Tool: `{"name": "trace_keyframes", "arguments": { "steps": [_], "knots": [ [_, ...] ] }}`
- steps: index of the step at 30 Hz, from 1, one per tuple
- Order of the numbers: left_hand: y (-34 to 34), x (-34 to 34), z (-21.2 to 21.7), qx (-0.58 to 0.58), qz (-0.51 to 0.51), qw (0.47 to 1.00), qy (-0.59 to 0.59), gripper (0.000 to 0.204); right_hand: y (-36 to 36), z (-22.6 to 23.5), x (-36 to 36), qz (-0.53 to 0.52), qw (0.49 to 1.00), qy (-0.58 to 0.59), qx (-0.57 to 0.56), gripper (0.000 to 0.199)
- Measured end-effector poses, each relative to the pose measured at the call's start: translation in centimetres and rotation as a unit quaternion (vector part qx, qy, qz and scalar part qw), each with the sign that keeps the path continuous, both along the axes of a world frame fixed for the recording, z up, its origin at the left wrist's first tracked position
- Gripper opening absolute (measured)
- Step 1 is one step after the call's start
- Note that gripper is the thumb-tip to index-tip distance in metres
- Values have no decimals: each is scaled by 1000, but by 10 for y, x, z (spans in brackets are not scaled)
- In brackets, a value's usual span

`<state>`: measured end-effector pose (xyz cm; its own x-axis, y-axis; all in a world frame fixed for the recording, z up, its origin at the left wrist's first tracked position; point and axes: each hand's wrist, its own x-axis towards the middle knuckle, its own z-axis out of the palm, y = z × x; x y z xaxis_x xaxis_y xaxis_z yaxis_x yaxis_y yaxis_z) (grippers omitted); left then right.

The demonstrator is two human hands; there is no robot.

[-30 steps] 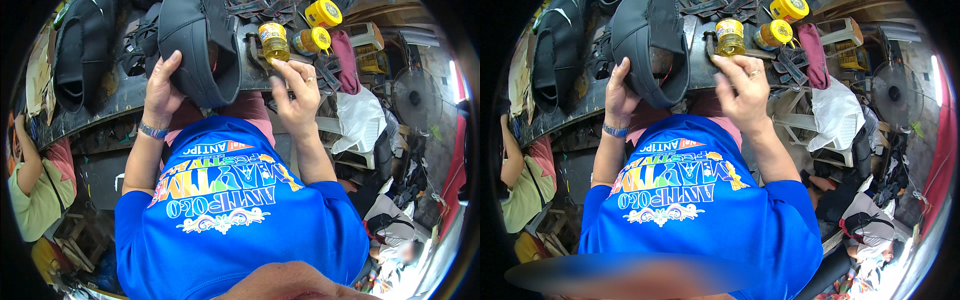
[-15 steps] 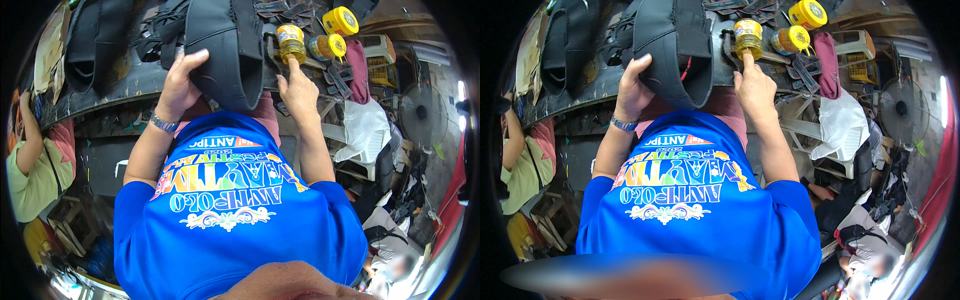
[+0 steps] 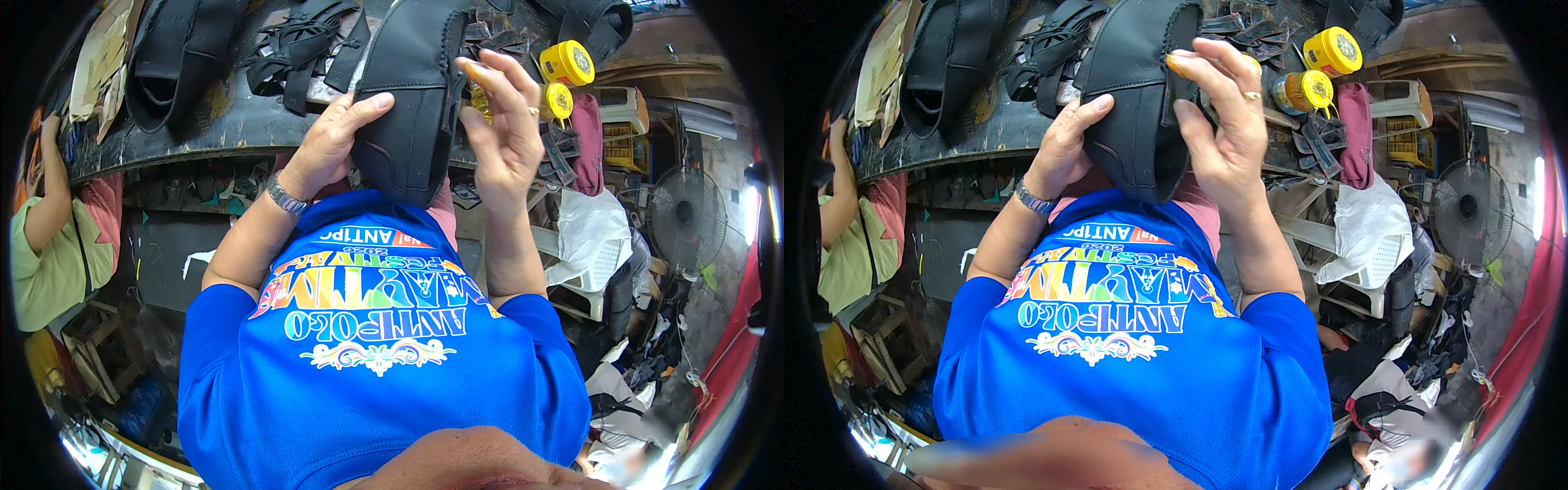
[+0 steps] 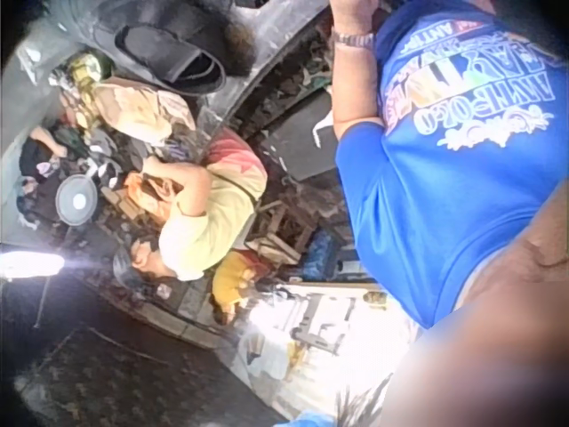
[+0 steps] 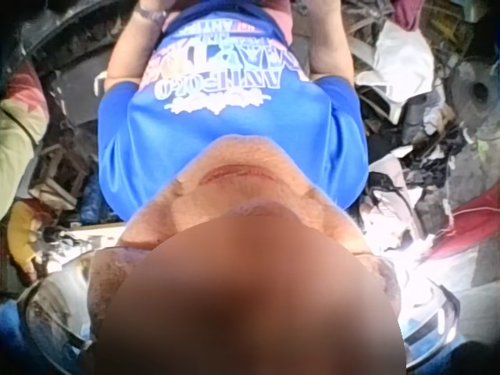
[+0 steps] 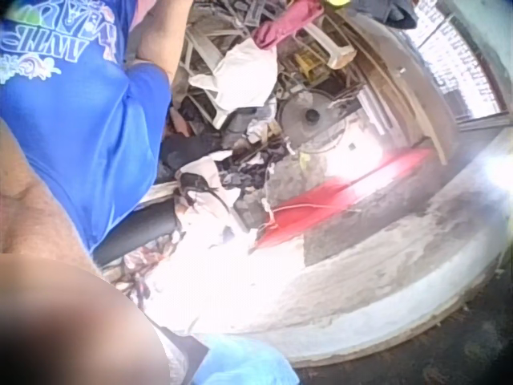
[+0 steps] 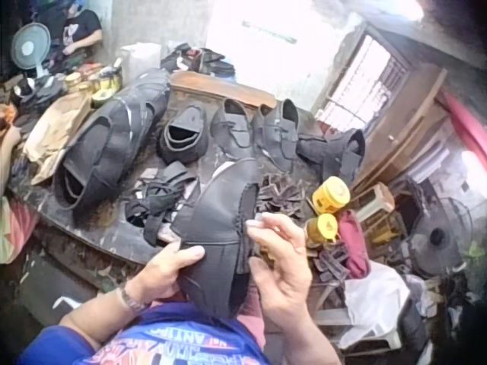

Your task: The person applies glue to the edges of several black sandals and straps using a small brush. They repeatedly dip the brush into a yellow glue container and spread the adhesive along seams and edges, then place the treated items on the workbench.

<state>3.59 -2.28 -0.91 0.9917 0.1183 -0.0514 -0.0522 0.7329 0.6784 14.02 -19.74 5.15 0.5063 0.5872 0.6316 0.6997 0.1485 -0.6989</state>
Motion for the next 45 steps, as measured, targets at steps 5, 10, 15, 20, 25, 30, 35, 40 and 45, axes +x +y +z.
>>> {"name": "trace_keyframes", "arguments": {
  "steps": [5,10,15,20,25,30,35,40,45],
  "knots": [
    [3,-5,-4,-28,-6,999,22,40,11,-10,7,-35,991,-110,-66,43],
    [3,-4,-7,-25,-9,999,27,41,12,-14,3,-30,996,-68,-55,40],
    [2,-3,-5,-18,-8,999,30,42,13,-14,4,-26,997,-52,-48,36],
    [3,-3,-3,-13,-12,1000,20,42,14,-14,3,-40,993,-85,-77,35],
    [5,-4,-6,6,-18,999,32,43,15,-14,2,-38,992,-86,-89,37],
    [4,-3,-9,9,-16,1000,25,43,16,-12,2,-39,989,-94,-109,39],
    [6,-3,-10,24,-25,999,28,43,17,-11,0,-43,987,-105,-113,42],
    [5,-4,-13,26,-24,999,27,43,17,-12,-1,-50,985,-112,-122,40],
    [4,-4,-15,23,-16,999,40,42,15,-12,-3,-61,985,-105,-126,35]
  ]
}}
